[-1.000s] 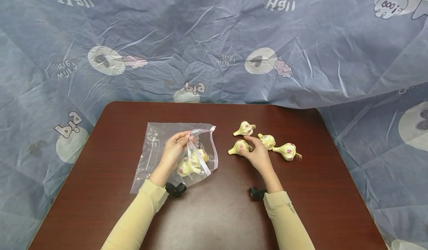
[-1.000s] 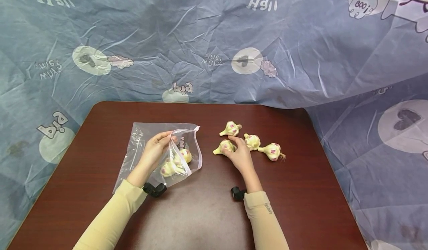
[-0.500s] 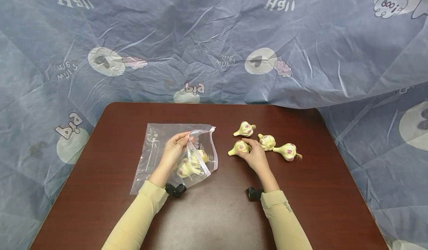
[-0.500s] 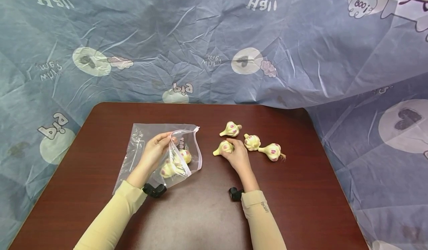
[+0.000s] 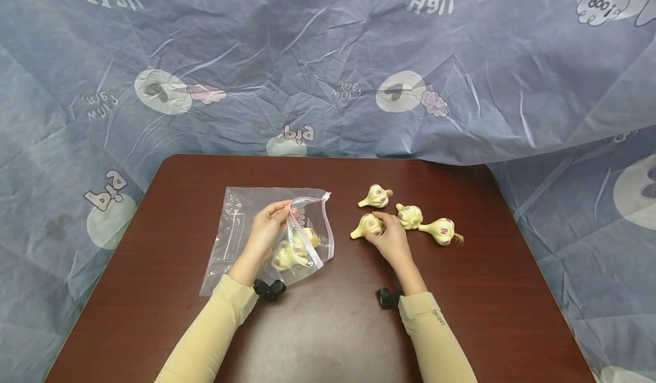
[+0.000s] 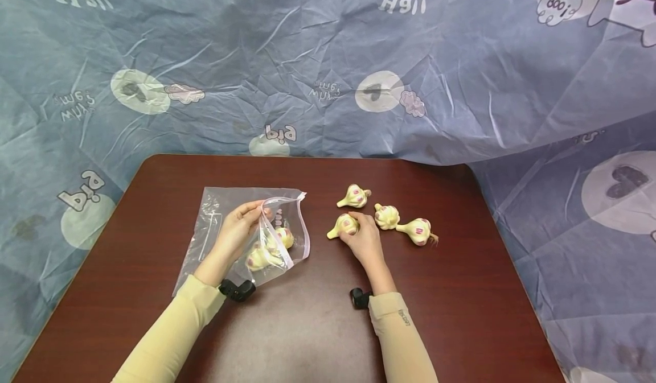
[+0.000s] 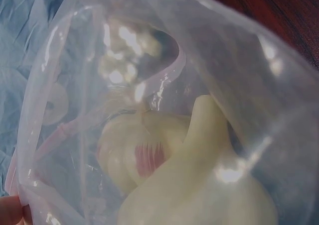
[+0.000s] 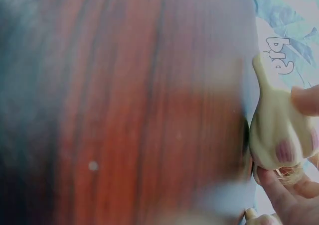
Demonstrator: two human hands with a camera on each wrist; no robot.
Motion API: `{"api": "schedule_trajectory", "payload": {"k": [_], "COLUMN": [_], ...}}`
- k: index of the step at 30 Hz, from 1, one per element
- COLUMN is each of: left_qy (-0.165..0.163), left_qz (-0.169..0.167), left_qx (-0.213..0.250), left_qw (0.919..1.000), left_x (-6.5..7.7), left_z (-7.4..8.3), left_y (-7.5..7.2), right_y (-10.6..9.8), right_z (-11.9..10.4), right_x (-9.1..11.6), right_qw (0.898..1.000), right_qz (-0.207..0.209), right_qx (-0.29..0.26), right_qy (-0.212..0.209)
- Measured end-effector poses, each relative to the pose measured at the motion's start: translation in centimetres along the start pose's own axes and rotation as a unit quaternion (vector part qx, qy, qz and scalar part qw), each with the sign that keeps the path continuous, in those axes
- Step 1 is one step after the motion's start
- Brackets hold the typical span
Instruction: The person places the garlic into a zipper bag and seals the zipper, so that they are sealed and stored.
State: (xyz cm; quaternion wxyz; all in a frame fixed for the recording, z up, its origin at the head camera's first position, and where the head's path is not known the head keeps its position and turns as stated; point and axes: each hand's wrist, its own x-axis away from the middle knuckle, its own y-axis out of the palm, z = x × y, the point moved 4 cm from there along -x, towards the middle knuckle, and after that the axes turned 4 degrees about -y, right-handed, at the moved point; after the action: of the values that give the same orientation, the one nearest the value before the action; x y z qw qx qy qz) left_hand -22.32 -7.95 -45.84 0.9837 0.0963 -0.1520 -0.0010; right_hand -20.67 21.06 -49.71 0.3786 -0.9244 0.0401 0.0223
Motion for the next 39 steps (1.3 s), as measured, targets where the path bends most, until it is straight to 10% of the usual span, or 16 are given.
{"api": "schedule_trajectory", "payload": {"k": [11,26,39], "left_qy": [-0.001,0.0,0.0], "left_qz": [0.006,-0.001,0.0], "left_qx": [-0.015,-0.002,-0.017], "left_qw": [0.9999,1.0,0.9999], "left_x": [0.0,0.0,0.1], "left_z": [0.0,0.1,0.2], "left_y": [-0.2,0.0,0.0], "right_y": [-0.1,-1.5,1.1], "right_z": [-0.4,-6.3,-7.7], "right_x": [0.3,0.8,1.5], "right_qw": [0.999,0.988,0.987], "right_qz": [0.018,0.059,0.036], "right_qx": [-0.037,-0.121,-0.082], "right_qy": [0.011,-0.075,-0.136]}}
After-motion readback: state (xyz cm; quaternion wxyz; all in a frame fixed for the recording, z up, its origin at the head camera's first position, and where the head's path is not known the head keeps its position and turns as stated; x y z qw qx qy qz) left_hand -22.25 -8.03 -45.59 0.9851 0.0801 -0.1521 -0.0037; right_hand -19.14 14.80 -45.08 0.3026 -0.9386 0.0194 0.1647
